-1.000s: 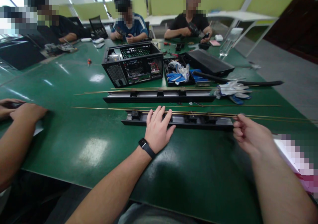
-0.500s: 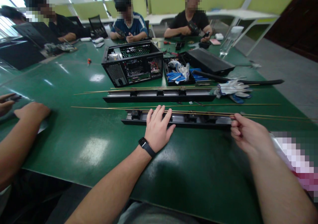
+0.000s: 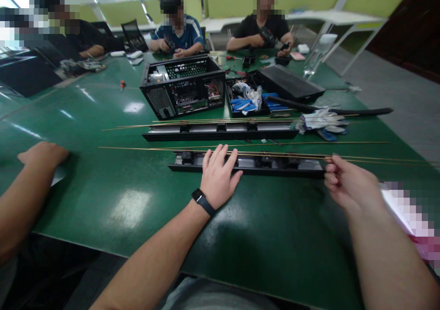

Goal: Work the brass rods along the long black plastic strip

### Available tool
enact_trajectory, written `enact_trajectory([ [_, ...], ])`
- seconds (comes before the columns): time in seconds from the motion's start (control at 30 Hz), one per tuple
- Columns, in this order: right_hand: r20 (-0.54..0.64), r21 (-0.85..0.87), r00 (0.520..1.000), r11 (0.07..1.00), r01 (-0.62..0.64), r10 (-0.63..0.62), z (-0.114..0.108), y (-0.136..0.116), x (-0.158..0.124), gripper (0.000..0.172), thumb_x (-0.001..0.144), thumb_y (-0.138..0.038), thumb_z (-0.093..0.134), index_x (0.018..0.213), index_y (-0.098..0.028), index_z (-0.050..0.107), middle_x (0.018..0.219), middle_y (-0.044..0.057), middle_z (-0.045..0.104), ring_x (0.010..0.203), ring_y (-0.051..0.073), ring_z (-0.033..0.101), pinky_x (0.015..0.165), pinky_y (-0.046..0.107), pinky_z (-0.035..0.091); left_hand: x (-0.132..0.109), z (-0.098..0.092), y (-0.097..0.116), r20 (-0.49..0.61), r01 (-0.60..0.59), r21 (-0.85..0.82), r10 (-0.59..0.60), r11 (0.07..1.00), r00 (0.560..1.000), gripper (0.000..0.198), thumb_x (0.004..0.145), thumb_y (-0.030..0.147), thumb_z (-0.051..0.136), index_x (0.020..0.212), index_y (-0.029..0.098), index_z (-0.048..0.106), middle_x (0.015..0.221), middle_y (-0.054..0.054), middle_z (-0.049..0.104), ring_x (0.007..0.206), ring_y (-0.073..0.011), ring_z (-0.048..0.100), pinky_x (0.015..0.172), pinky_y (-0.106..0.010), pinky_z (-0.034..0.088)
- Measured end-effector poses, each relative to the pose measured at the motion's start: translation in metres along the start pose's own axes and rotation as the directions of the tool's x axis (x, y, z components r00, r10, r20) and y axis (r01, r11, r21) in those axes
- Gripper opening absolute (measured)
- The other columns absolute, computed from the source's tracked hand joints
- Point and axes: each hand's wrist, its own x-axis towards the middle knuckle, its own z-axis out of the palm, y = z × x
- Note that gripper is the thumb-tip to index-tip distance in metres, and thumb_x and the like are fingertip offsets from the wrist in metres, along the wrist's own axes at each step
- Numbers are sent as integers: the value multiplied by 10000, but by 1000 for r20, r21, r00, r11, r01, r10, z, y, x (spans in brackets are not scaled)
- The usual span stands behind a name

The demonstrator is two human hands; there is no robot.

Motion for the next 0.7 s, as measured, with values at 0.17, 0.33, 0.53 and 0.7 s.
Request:
enact_trajectory([
  [0.17, -19, -1, 1000, 1000, -6, 6, 3, -1, -3, 327, 1210, -123, 691, 890, -194, 688, 670, -50, 562, 362, 44, 411, 320, 131, 281, 0, 1, -1, -2, 1, -10, -1, 1000, 1000, 628, 1162, 311, 793, 1783, 267, 709, 1879, -204, 686, 1833, -439, 572, 1549, -745, 381],
  [0.33, -24, -27, 1000, 1000, -4, 3, 5, 0, -5, 334, 1237, -181, 708, 903, -194, 703, 671, -48, 581, 356, 49, 401, 312, 140, 287, 0, 0, 0, 5, -2, 2, 2, 1000, 1000, 604, 1173, 321, 786, 1767, 231, 721, 1881, -225, 678, 1829, -440, 576, 1546, -734, 388],
  [0.53, 41, -50, 999, 998, 23, -21, 5, 6, -6, 273, 1191, -176, 792, 923, -181, 740, 670, -32, 619, 367, 51, 421, 318, 121, 304, -1, 1, -1, 0, 0, -6, 0, 1000, 1000, 623, 1160, 322, 802, 1774, 267, 717, 1873, -203, 692, 1829, -435, 576, 1547, -740, 383],
  [0.7, 50, -18, 998, 999, 30, -29, 7, 8, -8, 292, 1191, -110, 730, 905, -167, 740, 664, -28, 599, 384, 47, 418, 330, 117, 297, -1, 1, 0, 5, 5, -1, -5, 1000, 1000, 626, 1159, 322, 806, 1776, 270, 716, 1882, -199, 685, 1836, -437, 566, 1553, -744, 373],
])
